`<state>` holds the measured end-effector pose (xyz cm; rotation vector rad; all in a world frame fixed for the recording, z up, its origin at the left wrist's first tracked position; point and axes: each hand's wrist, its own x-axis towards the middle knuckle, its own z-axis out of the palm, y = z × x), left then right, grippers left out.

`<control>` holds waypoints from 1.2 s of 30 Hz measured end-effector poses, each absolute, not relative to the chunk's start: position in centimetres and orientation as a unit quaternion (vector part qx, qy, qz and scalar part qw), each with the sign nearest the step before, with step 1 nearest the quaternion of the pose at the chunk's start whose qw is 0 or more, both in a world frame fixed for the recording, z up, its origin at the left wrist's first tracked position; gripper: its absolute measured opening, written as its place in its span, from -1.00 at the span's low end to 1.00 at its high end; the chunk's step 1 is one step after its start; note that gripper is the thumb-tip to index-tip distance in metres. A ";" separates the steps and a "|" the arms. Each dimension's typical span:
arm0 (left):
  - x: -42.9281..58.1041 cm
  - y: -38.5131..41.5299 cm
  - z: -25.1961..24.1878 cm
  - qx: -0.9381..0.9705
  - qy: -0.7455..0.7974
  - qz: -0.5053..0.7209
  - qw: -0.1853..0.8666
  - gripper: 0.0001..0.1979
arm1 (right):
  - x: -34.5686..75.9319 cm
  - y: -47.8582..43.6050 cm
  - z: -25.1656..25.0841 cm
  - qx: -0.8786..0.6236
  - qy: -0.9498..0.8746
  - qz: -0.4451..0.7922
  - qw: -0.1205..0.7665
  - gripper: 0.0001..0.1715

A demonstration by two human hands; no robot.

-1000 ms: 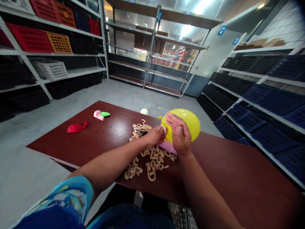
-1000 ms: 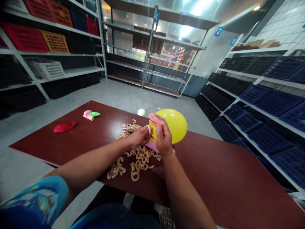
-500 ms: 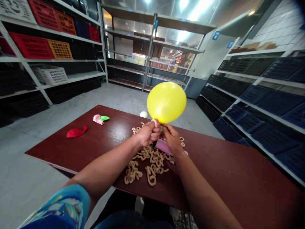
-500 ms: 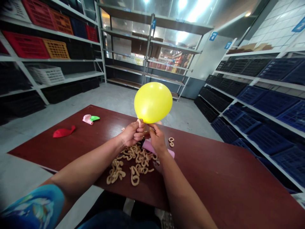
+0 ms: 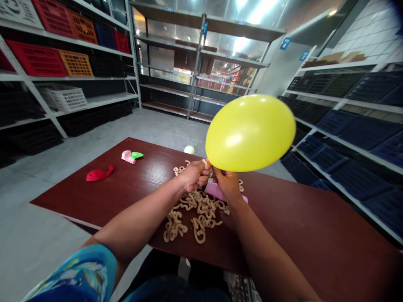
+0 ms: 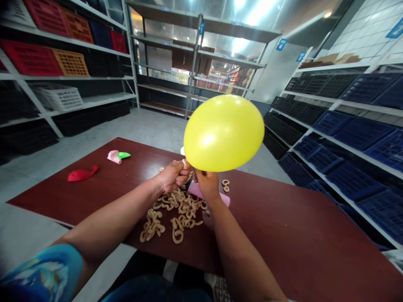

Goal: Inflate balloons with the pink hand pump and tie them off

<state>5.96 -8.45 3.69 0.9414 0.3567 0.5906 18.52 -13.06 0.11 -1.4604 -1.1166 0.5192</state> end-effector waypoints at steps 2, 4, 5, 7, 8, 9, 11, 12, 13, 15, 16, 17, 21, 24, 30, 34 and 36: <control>6.2 -7.9 3.1 0.492 0.225 0.329 0.774 -0.70 | 18.3 -13.2 0.4 -0.618 -0.457 0.232 0.597 -0.63; 6.3 -7.3 2.6 0.558 0.296 0.367 0.683 -0.67 | 17.9 -13.5 0.8 -0.599 -0.461 0.251 0.605 -0.66; 6.3 -7.0 2.4 0.599 0.329 0.378 0.624 -0.65 | 17.7 -13.7 1.0 -0.590 -0.470 0.259 0.603 -0.68; 6.2 -6.4 2.0 0.682 0.383 0.388 0.488 -0.64 | 17.3 -14.0 1.3 -0.578 -0.496 0.262 0.592 -0.72; 6.1 -6.2 1.8 0.714 0.401 0.389 0.422 -0.63 | 17.2 -14.1 1.4 -0.574 -0.509 0.261 0.585 -0.74; 6.0 -6.0 1.7 0.738 0.413 0.387 0.367 -0.63 | 17.2 -14.2 1.5 -0.571 -0.520 0.263 0.578 -0.76; 5.9 -5.8 1.5 0.769 0.424 0.378 0.293 -0.62 | 17.2 -14.3 1.6 -0.564 -0.531 0.283 0.566 -0.79; 5.9 -5.8 1.4 0.779 0.424 0.373 0.271 -0.61 | 17.2 -14.3 1.7 -0.559 -0.530 0.297 0.563 -0.80; 5.9 -5.8 1.3 0.788 0.421 0.369 0.256 -0.61 | 17.2 -14.4 1.8 -0.554 -0.528 0.313 0.562 -0.81; 6.0 -6.0 1.2 0.803 0.412 0.360 0.237 -0.61 | 17.3 -14.4 1.9 -0.543 -0.528 0.337 0.559 -0.82; 6.1 -6.1 1.2 0.808 0.410 0.356 0.231 -0.61 | 17.4 -14.4 2.0 -0.540 -0.532 0.340 0.557 -0.82; 6.1 -6.3 1.2 0.812 0.409 0.349 0.227 -0.61 | 17.4 -14.5 2.1 -0.538 -0.541 0.337 0.552 -0.83; 6.5 -7.0 1.2 0.830 0.405 0.312 0.223 -0.66 | 17.9 -14.6 2.2 -0.547 -0.610 0.230 0.525 -0.82; 6.7 -7.4 1.3 0.838 0.404 0.295 0.217 -0.66 | 18.2 -14.5 2.0 -0.545 -0.640 0.117 0.529 -0.83; 6.7 -7.5 1.2 0.853 0.397 0.282 0.190 -0.68 | 18.1 -14.4 1.8 -0.568 -0.526 0.248 0.583 -0.71; 6.6 -7.8 1.3 0.865 0.386 0.280 0.156 -0.70 | 18.3 -14.5 2.1 -0.559 -0.480 0.333 0.589 -0.66; 6.6 -8.0 1.6 0.874 0.379 0.269 0.144 -0.72 | 18.4 -14.5 2.3 -0.551 -0.456 0.378 0.587 -0.67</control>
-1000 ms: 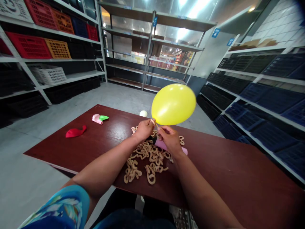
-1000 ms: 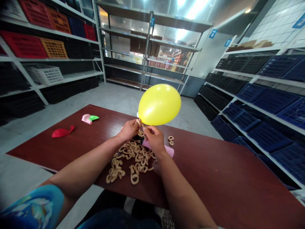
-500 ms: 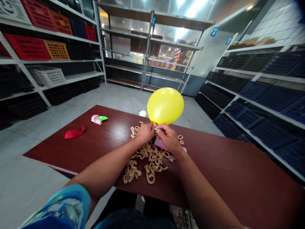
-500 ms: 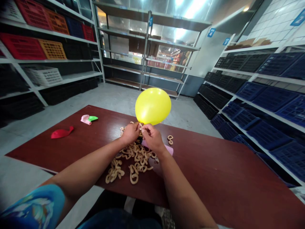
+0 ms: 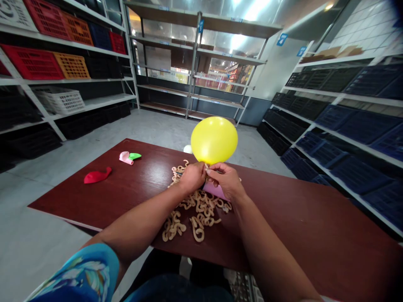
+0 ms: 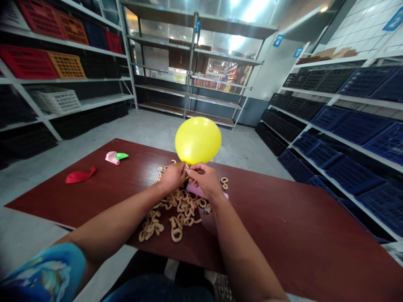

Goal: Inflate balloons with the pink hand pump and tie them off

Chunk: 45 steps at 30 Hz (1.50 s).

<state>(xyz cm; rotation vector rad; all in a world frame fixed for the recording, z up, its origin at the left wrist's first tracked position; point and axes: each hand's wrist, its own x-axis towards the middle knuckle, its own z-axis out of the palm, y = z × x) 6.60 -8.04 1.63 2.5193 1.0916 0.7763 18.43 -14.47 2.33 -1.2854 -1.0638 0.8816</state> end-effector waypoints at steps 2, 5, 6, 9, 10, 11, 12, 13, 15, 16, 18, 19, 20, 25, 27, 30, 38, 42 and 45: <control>6.6 -8.3 1.9 0.879 0.383 0.249 0.134 -0.74 | 18.6 -14.5 2.5 -0.555 -0.430 0.415 0.579 -0.70; 6.7 -8.6 2.1 0.886 0.391 0.222 0.115 -0.75 | 18.6 -14.4 2.4 -0.564 -0.409 0.440 0.566 -0.76; 6.8 -8.7 2.0 0.888 0.391 0.219 0.108 -0.75 | 18.5 -14.4 2.4 -0.566 -0.410 0.438 0.566 -0.79; 6.8 -8.6 1.7 0.889 0.390 0.220 0.097 -0.75 | 18.1 -14.4 2.2 -0.586 -0.429 0.387 0.569 -0.85; 6.8 -8.6 1.6 0.887 0.391 0.225 0.097 -0.75 | 17.9 -14.4 2.2 -0.597 -0.436 0.360 0.569 -0.86; 6.8 -8.5 1.6 0.885 0.392 0.230 0.099 -0.74 | 17.8 -14.3 2.1 -0.609 -0.443 0.333 0.567 -0.87; 6.8 -8.4 1.6 0.883 0.392 0.237 0.103 -0.73 | 17.6 -14.3 2.1 -0.618 -0.450 0.308 0.567 -0.87; 6.9 -8.3 1.5 0.880 0.392 0.244 0.108 -0.71 | 17.5 -14.3 2.0 -0.627 -0.456 0.281 0.566 -0.87; 7.0 -8.2 1.5 0.876 0.388 0.259 0.122 -0.68 | 17.4 -14.2 1.7 -0.648 -0.468 0.212 0.562 -0.85; 7.0 -8.1 1.4 0.874 0.384 0.266 0.131 -0.67 | 17.4 -14.1 1.6 -0.662 -0.471 0.172 0.557 -0.85; 7.2 -8.2 1.3 0.872 0.373 0.279 0.148 -0.67 | 17.4 -14.0 1.3 -0.690 -0.469 0.103 0.541 -0.86; 7.4 -8.2 1.2 0.871 0.367 0.286 0.155 -0.66 | 17.4 -13.9 1.2 -0.701 -0.465 0.081 0.535 -0.86; 7.5 -8.3 1.1 0.871 0.361 0.292 0.161 -0.66 | 17.4 -13.9 1.1 -0.706 -0.460 0.069 0.533 -0.87; 7.6 -8.2 0.7 0.868 0.344 0.314 0.173 -0.65 | 17.2 -13.5 0.6 -0.693 -0.448 0.070 0.561 -0.86; 7.5 -7.9 0.5 0.862 0.356 0.316 0.173 -0.67 | 17.2 -13.5 0.5 -0.678 -0.463 0.085 0.565 -0.84; 7.4 -7.3 0.2 0.847 0.387 0.321 0.171 -0.67 | 17.1 -13.7 0.5 -0.648 -0.501 0.105 0.563 -0.79; 7.2 -6.9 -0.1 0.829 0.396 0.356 0.172 -0.65 | 17.3 -13.9 1.1 -0.591 -0.428 0.279 0.625 -0.66; 7.2 -7.0 -0.2 0.836 0.388 0.352 0.166 -0.66 | 17.4 -13.5 1.0 -0.549 -0.390 0.323 0.665 -0.63; 7.2 -7.1 -0.1 0.837 0.384 0.350 0.168 -0.66 | 17.5 -13.4 0.8 -0.556 -0.409 0.325 0.646 -0.68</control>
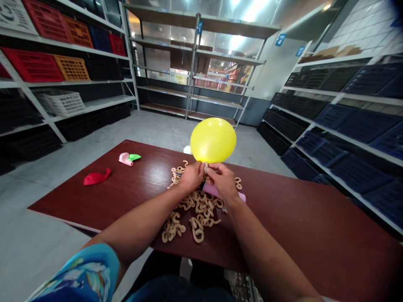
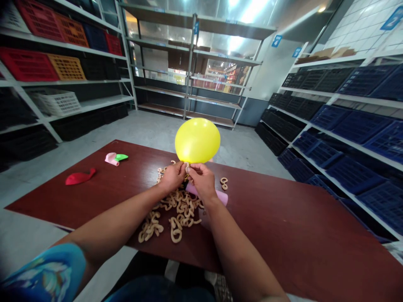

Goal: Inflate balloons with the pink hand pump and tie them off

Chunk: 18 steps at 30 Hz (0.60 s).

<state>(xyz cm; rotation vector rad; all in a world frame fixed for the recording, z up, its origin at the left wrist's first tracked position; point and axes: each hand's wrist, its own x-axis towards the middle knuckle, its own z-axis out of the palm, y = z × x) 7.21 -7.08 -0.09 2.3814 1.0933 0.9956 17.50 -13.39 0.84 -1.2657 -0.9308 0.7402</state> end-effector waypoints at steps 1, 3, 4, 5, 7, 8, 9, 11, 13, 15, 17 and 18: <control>7.2 -7.1 0.0 0.837 0.385 0.349 0.170 -0.66 | 17.5 -13.4 0.8 -0.559 -0.416 0.327 0.639 -0.69; 7.1 -7.1 0.1 0.838 0.386 0.345 0.172 -0.66 | 17.4 -13.4 0.7 -0.560 -0.421 0.328 0.634 -0.72; 7.1 -7.1 0.1 0.839 0.386 0.343 0.172 -0.67 | 17.4 -13.4 0.6 -0.558 -0.421 0.328 0.636 -0.73; 7.1 -7.1 0.2 0.841 0.385 0.340 0.173 -0.67 | 17.3 -13.4 0.6 -0.553 -0.419 0.331 0.640 -0.75; 7.1 -7.1 0.2 0.843 0.381 0.336 0.176 -0.67 | 17.3 -13.4 0.6 -0.533 -0.410 0.354 0.650 -0.76; 7.2 -7.1 0.2 0.843 0.380 0.338 0.178 -0.66 | 17.3 -13.4 0.7 -0.518 -0.400 0.375 0.656 -0.76; 7.2 -7.1 0.1 0.842 0.377 0.340 0.180 -0.66 | 17.3 -13.4 0.7 -0.501 -0.385 0.399 0.664 -0.76; 7.2 -7.0 0.0 0.840 0.370 0.348 0.190 -0.65 | 17.5 -13.3 0.7 -0.465 -0.349 0.447 0.680 -0.75; 7.2 -7.1 -0.1 0.838 0.358 0.357 0.205 -0.64 | 17.7 -13.2 0.7 -0.444 -0.320 0.472 0.691 -0.74; 7.3 -7.3 -0.1 0.834 0.343 0.368 0.228 -0.65 | 17.8 -13.0 0.6 -0.444 -0.310 0.460 0.704 -0.74; 7.3 -7.5 -0.1 0.829 0.324 0.374 0.261 -0.65 | 17.9 -12.9 0.5 -0.455 -0.308 0.421 0.722 -0.76; 7.3 -7.6 0.0 0.827 0.312 0.374 0.280 -0.66 | 18.0 -12.8 0.4 -0.461 -0.309 0.400 0.729 -0.77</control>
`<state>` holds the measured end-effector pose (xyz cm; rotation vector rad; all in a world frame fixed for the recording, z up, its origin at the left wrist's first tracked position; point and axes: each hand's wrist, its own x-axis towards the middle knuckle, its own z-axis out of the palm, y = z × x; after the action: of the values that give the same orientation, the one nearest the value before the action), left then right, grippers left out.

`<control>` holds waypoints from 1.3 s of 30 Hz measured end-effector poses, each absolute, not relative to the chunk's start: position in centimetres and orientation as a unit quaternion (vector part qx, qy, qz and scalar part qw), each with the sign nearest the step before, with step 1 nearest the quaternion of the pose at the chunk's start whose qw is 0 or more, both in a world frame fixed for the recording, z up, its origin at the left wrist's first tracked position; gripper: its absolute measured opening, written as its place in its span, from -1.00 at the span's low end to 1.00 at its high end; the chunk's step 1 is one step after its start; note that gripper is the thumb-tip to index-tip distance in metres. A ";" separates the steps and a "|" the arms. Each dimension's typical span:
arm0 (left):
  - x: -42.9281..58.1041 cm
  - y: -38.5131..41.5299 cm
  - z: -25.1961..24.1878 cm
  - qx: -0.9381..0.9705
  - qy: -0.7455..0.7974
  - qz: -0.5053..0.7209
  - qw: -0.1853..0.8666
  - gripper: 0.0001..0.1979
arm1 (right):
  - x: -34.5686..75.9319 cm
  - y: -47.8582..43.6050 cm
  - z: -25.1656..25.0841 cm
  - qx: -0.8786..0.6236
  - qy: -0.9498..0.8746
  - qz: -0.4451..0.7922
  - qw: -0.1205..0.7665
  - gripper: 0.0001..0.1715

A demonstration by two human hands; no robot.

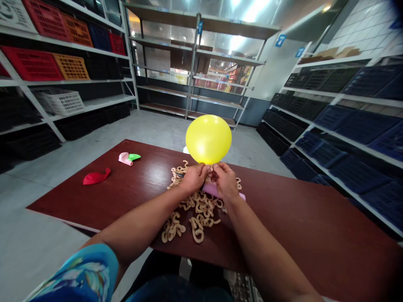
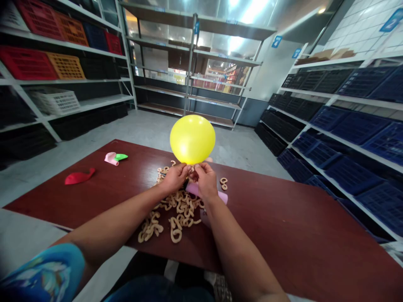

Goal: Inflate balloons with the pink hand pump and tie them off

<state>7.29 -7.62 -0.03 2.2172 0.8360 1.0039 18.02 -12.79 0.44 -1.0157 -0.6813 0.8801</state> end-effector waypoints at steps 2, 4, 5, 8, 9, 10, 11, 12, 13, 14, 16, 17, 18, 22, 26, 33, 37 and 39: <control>7.3 -7.8 0.1 0.825 0.285 0.370 0.318 -0.67 | 18.2 -12.7 0.3 -0.470 -0.313 0.365 0.740 -0.79; 7.2 -8.0 0.3 0.827 0.257 0.360 0.347 -0.67 | 18.3 -12.7 0.2 -0.478 -0.318 0.338 0.745 -0.79; 7.2 -8.1 0.5 0.829 0.244 0.350 0.361 -0.66 | 18.3 -12.7 0.2 -0.483 -0.322 0.324 0.747 -0.79; 6.9 -8.2 0.8 0.824 0.208 0.295 0.437 -0.62 | 18.3 -12.9 0.4 -0.500 -0.332 0.284 0.748 -0.80; 6.8 -8.3 1.0 0.815 0.198 0.273 0.472 -0.61 | 18.3 -12.9 0.4 -0.505 -0.335 0.274 0.747 -0.80; 6.7 -8.3 1.1 0.803 0.188 0.252 0.506 -0.61 | 18.2 -12.9 0.5 -0.510 -0.338 0.267 0.745 -0.81; 6.6 -8.4 1.2 0.790 0.179 0.234 0.537 -0.60 | 18.2 -13.0 0.5 -0.514 -0.339 0.262 0.743 -0.81; 6.5 -8.6 1.2 0.779 0.171 0.221 0.562 -0.60 | 18.2 -13.0 0.5 -0.517 -0.341 0.258 0.741 -0.81; 6.5 -8.7 1.3 0.770 0.165 0.211 0.579 -0.60 | 18.2 -12.9 0.4 -0.520 -0.344 0.255 0.739 -0.81; 6.4 -8.8 1.4 0.763 0.162 0.204 0.591 -0.60 | 18.2 -12.9 0.3 -0.523 -0.347 0.252 0.737 -0.80; 6.4 -9.0 1.6 0.759 0.162 0.195 0.600 -0.61 | 18.3 -12.8 0.0 -0.526 -0.356 0.246 0.732 -0.79; 6.5 -9.1 1.6 0.761 0.163 0.192 0.598 -0.62 | 18.4 -12.8 -0.2 -0.528 -0.361 0.242 0.730 -0.79; 6.5 -9.2 1.7 0.765 0.165 0.191 0.593 -0.62 | 18.5 -12.7 -0.4 -0.530 -0.366 0.239 0.727 -0.78; 6.6 -8.9 1.6 0.808 0.172 0.210 0.523 -0.64 | 18.7 -12.5 -0.7 -0.543 -0.358 0.235 0.722 -0.76; 6.9 -7.9 1.4 0.841 0.255 0.287 0.381 -0.63 | 19.0 -12.3 -0.7 -0.560 -0.358 0.206 0.718 -0.75; 8.4 -6.1 0.8 0.841 0.373 0.302 0.252 -0.58 | 19.9 -12.5 -1.0 -0.631 -0.428 0.133 0.633 -0.67; 9.8 -4.3 1.0 0.850 0.407 0.258 0.212 -0.54 | 19.9 -12.6 -1.0 -0.649 -0.497 0.031 0.576 -0.72; 10.3 -3.2 1.2 0.843 0.443 0.225 0.207 -0.49 | 19.8 -12.7 -1.0 -0.650 -0.534 -0.008 0.541 -0.75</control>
<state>10.30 -3.21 1.24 2.3484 1.2337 0.6254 19.78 -12.71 -0.99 -1.5442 -1.2685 -0.0202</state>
